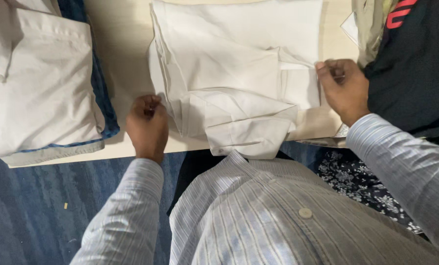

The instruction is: The person folds garments one at a time on a table, smoothing each with their hands. They fold a white shirt, a black t-shirt, a patterned yellow-green garment, and a beige item, stacking the finished pieces on the table.

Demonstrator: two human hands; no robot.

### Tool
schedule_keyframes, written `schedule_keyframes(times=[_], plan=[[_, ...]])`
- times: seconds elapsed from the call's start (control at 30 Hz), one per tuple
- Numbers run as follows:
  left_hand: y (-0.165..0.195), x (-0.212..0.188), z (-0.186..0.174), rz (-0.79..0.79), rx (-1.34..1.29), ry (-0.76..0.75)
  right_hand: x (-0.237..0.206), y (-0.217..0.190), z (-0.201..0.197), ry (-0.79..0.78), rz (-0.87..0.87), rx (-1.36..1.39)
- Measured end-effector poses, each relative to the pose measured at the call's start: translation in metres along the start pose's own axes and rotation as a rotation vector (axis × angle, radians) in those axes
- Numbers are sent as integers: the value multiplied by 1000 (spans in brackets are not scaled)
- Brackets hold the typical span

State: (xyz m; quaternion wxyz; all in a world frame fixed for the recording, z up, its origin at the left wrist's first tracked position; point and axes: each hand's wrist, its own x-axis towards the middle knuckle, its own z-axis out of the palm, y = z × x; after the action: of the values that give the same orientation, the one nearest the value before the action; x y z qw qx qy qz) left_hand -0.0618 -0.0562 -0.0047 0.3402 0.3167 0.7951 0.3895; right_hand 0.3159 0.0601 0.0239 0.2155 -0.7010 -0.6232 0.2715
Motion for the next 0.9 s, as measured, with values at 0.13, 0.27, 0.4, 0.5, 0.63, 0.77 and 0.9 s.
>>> schedule_keyframes(times=[0.13, 0.27, 0.4, 0.5, 0.63, 0.77, 0.9], plan=[[-8, -37, 11, -61, 107, -58, -22, 10, 8, -42, 13, -10], [-14, -39, 19, -156, 165, -17, -23, 20, 13, -93, -23, -66], [-17, -37, 15, -247, 210, -5, -26, 26, 13, -194, 29, -139], [-7, -45, 10, -112, 407, 69, -34, 26, 10, -198, -53, -150], [22, -66, 10, 466, 536, 91, -43, 8, -4, -45, -335, -245], [50, -71, 34, 647, 511, -302, -40, -21, -2, -363, -241, -104], [52, -74, 54, 671, 624, -463, -47, -37, 6, -623, -302, -231]])
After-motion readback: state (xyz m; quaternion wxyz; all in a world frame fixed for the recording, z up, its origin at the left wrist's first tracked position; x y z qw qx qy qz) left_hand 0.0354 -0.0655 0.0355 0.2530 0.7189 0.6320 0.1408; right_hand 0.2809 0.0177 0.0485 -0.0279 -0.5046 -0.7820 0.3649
